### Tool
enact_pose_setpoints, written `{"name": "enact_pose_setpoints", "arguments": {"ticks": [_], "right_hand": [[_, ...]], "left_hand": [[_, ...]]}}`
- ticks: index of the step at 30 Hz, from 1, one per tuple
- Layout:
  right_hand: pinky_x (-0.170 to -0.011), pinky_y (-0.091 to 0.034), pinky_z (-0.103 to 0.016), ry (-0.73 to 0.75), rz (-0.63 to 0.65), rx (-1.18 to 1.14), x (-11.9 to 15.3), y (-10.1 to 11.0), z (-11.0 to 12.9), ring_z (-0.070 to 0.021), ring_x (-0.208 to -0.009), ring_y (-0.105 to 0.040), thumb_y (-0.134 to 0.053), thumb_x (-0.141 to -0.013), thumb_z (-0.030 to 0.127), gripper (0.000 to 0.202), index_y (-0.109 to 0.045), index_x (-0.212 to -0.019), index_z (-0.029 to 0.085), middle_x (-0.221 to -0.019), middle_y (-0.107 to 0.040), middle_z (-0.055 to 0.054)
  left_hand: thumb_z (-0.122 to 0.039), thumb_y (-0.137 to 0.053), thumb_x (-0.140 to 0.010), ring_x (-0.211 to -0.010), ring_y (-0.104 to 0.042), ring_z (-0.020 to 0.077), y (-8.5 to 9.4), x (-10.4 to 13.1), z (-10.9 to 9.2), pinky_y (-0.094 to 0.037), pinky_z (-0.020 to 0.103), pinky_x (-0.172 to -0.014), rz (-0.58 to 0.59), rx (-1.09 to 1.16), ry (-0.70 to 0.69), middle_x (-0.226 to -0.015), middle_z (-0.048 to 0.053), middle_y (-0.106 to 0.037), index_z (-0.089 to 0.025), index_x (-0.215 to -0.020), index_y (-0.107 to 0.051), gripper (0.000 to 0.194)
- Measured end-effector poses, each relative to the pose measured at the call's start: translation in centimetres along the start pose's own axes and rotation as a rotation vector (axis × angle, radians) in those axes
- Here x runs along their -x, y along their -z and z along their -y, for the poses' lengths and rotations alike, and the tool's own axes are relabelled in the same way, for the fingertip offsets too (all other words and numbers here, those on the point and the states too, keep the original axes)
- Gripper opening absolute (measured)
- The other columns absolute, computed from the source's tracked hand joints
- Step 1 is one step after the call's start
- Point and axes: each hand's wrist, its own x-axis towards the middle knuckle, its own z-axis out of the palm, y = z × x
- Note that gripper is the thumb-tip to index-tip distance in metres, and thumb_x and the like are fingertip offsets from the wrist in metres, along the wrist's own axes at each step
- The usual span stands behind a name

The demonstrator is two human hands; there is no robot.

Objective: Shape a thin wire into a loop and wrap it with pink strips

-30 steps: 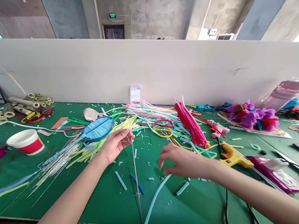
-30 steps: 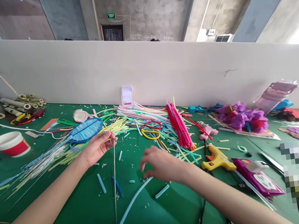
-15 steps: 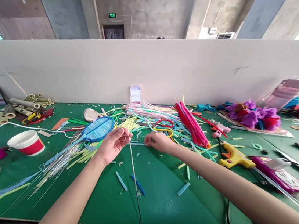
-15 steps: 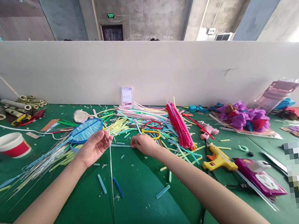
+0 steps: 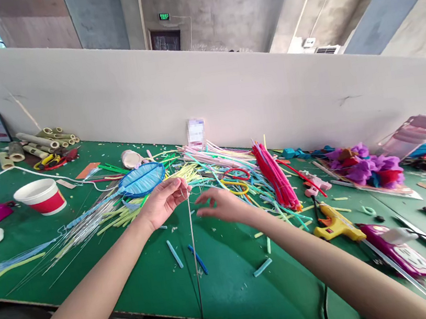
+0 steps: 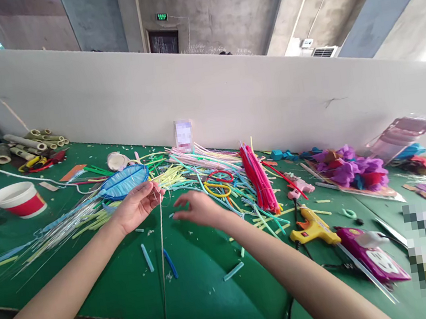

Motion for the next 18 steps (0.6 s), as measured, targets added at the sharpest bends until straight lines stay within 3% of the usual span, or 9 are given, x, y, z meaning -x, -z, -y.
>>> {"name": "enact_pose_setpoints", "arguments": {"ticks": [2, 3, 4, 6, 9, 12, 15, 18], "right_hand": [[-0.104, -0.045, -0.044, 0.117, 0.069, -0.021, 2.6, -1.4, 2.2, -0.0315, -0.124, -0.054, -0.078, -0.063, 0.068, 0.078, -0.061, -0.13, 0.031, -0.134, -0.06, -0.008], [-0.11, -0.037, -0.053, 0.206, 0.092, -0.007, 3.7, -2.2, 3.0, -0.0379, -0.138, -0.04, -0.074, -0.063, 0.073, 0.095, -0.049, -0.143, 0.029, -0.149, -0.047, -0.013], [-0.115, -0.028, -0.058, 0.272, 0.115, 0.012, 4.4, -3.0, 3.5, -0.0396, -0.145, -0.027, -0.066, -0.071, 0.075, 0.098, -0.038, -0.15, 0.026, -0.157, -0.035, -0.015], [-0.118, -0.019, -0.058, 0.307, 0.119, 0.04, 4.7, -4.4, 3.7, -0.0359, -0.149, -0.019, -0.049, -0.089, 0.069, 0.083, -0.03, -0.154, 0.022, -0.161, -0.028, -0.016], [-0.119, -0.022, -0.053, 0.29, 0.074, 0.082, 2.4, -5.6, 2.6, -0.0319, -0.149, -0.023, -0.038, -0.1, 0.054, 0.064, -0.031, -0.153, 0.018, -0.16, -0.031, -0.015], [-0.119, -0.026, -0.046, 0.244, 0.01, 0.107, -1.8, -5.7, 1.0, -0.0297, -0.146, -0.029, -0.045, -0.101, 0.039, 0.057, -0.034, -0.151, 0.014, -0.159, -0.032, -0.017], [-0.117, -0.029, -0.042, 0.182, -0.025, 0.114, -5.3, -4.6, 0.0, -0.0279, -0.14, -0.038, -0.043, -0.099, 0.015, 0.042, -0.047, -0.14, 0.005, -0.146, -0.046, -0.023], [-0.113, -0.034, -0.043, 0.134, -0.039, 0.113, -6.0, -2.4, -0.6, -0.0258, -0.132, -0.046, -0.035, -0.098, 0.007, 0.041, -0.051, -0.136, 0.008, -0.139, -0.051, -0.021]], "left_hand": [[-0.029, -0.086, -0.071, -0.078, -0.072, 0.0162, 0.1, 0.0, 0.0, -0.057, 0.022, -0.07, 0.003, 0.0, 0.0, -0.082, 0.004, -0.076, -0.015, -0.083, -0.075, 0.022], [-0.029, -0.086, -0.071, -0.078, -0.072, 0.0161, 0.1, 0.0, 0.0, -0.057, 0.022, -0.07, 0.006, 0.0, 0.0, -0.082, 0.004, -0.076, -0.015, -0.082, -0.075, 0.022], [-0.029, -0.086, -0.07, -0.079, -0.072, 0.0161, 0.1, 0.0, 0.0, -0.057, 0.022, -0.07, 0.008, 0.0, 0.001, -0.081, 0.004, -0.076, -0.014, -0.082, -0.075, 0.022], [-0.029, -0.087, -0.07, -0.08, -0.072, 0.016, 0.1, 0.0, 0.0, -0.057, 0.021, -0.07, 0.012, 0.001, 0.001, -0.081, 0.004, -0.076, -0.014, -0.082, -0.075, 0.023], [-0.029, -0.087, -0.07, -0.083, -0.073, 0.0162, 0.0, 0.1, 0.1, -0.057, 0.02, -0.07, 0.016, 0.008, 0.003, -0.082, 0.003, -0.075, -0.015, -0.083, -0.075, 0.023], [-0.029, -0.087, -0.07, -0.082, -0.073, 0.0161, 0.0, 0.1, 0.1, -0.057, 0.02, -0.071, 0.015, 0.011, 0.008, -0.082, 0.003, -0.076, -0.015, -0.083, -0.076, 0.022], [-0.029, -0.087, -0.069, -0.079, -0.072, 0.0154, -0.1, 0.1, 0.1, -0.058, 0.02, -0.07, 0.011, 0.008, 0.015, -0.081, 0.004, -0.076, -0.015, -0.083, -0.076, 0.023], [-0.029, -0.088, -0.068, -0.08, -0.072, 0.0155, -0.2, 0.1, 0.1, -0.058, 0.02, -0.068, 0.007, 0.001, 0.022, -0.08, 0.003, -0.076, -0.014, -0.082, -0.075, 0.023]]}}
